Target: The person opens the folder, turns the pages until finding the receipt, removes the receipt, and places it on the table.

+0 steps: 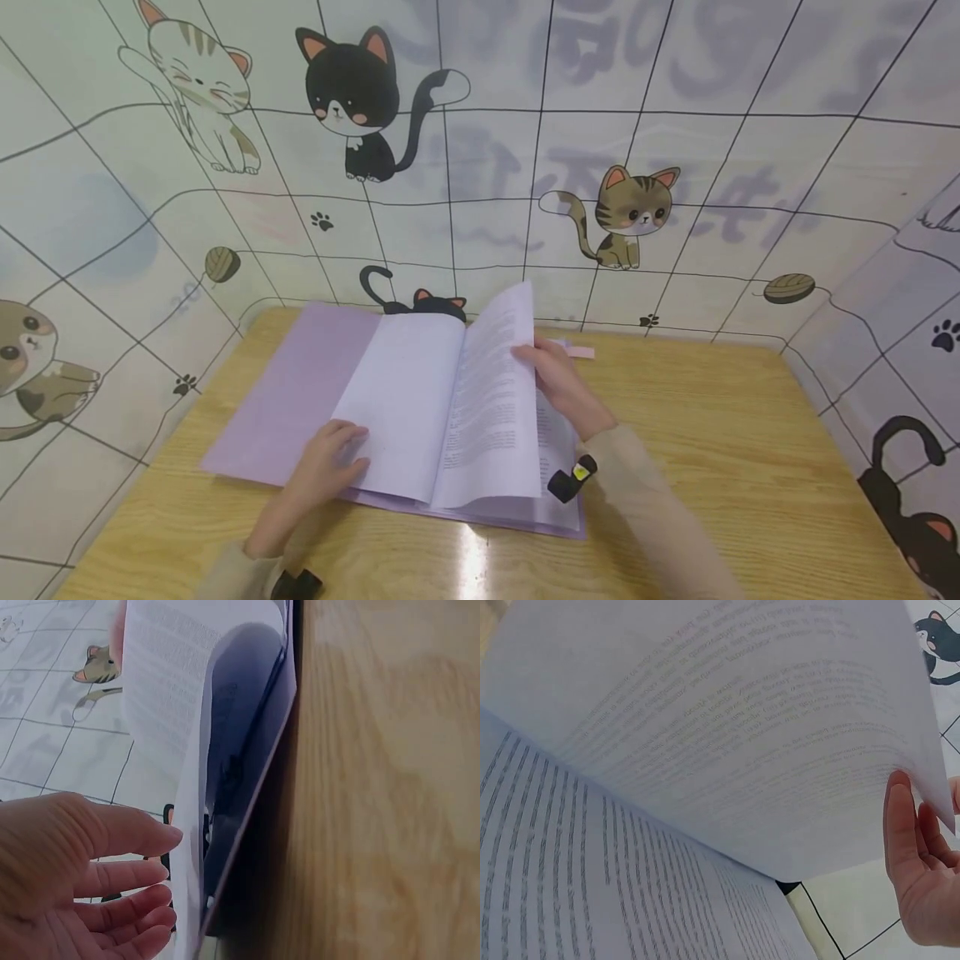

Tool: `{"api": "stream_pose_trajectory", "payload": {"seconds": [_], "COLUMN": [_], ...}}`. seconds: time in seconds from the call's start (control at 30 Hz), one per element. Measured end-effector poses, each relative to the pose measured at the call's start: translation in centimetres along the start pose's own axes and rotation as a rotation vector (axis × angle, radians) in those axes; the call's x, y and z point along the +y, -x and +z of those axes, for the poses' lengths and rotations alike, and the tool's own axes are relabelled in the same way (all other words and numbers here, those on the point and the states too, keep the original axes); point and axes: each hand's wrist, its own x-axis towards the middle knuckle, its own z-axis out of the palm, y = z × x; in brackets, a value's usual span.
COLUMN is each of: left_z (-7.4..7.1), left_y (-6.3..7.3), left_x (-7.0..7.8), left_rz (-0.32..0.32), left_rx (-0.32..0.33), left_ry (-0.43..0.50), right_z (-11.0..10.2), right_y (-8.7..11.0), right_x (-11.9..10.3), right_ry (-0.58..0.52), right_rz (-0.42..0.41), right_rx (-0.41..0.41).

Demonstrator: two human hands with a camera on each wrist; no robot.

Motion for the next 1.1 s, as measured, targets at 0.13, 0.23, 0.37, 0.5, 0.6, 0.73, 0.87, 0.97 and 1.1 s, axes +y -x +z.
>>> {"api": "stream_pose_trajectory", "payload": {"seconds": [0.13,0.23,0.37,0.5,0.6,0.73,0.87,0.97,1.1], "left_z": [0.4,0.7,1.0,1.0,1.0,0.8,0.4,0.0,-0.4], "left_y": [-0.3,-0.4,-0.5,-0.7,-0.8,-1.1,-1.2,-1.1,-1.0], "left_x": [1.0,1.8,3.0,4.2,5.1,6.3,7.5,8.4,9.3], "left_rz": [0.042,0.064,0.123,0.225,0.302,0.371,0.388,0.365,0.350], "left_rx": [-0.002,-0.012,-0.010,0.016,0.040,0.064,0.069,0.054,0.034], "left_ry": [0.045,0.075,0.108,0.156,0.174,0.182,0.208,0.238,0.262], "right_z": [0.9,1.5,2.0,2.3,2.4,2.8,3.3,3.7,4.2], "right_y": [-0.4,-0.6,-0.9,-1.0,-1.2,-1.4,-1.7,-1.7,-1.9], "right_x": [-0.3,-0.6,-0.8,-0.8,-0.8,-0.8,-0.8,-0.8,-0.7], "right_ry": [-0.027,-0.040,-0.053,-0.054,-0.051,-0.060,-0.078,-0.085,-0.097], "right_rz": [0.001,0.002,-0.022,-0.044,-0.048,-0.062,-0.052,-0.032,-0.037], "right_rx": [0.023,0.039,0.029,0.015,0.016,0.006,0.012,0.030,0.024]}}
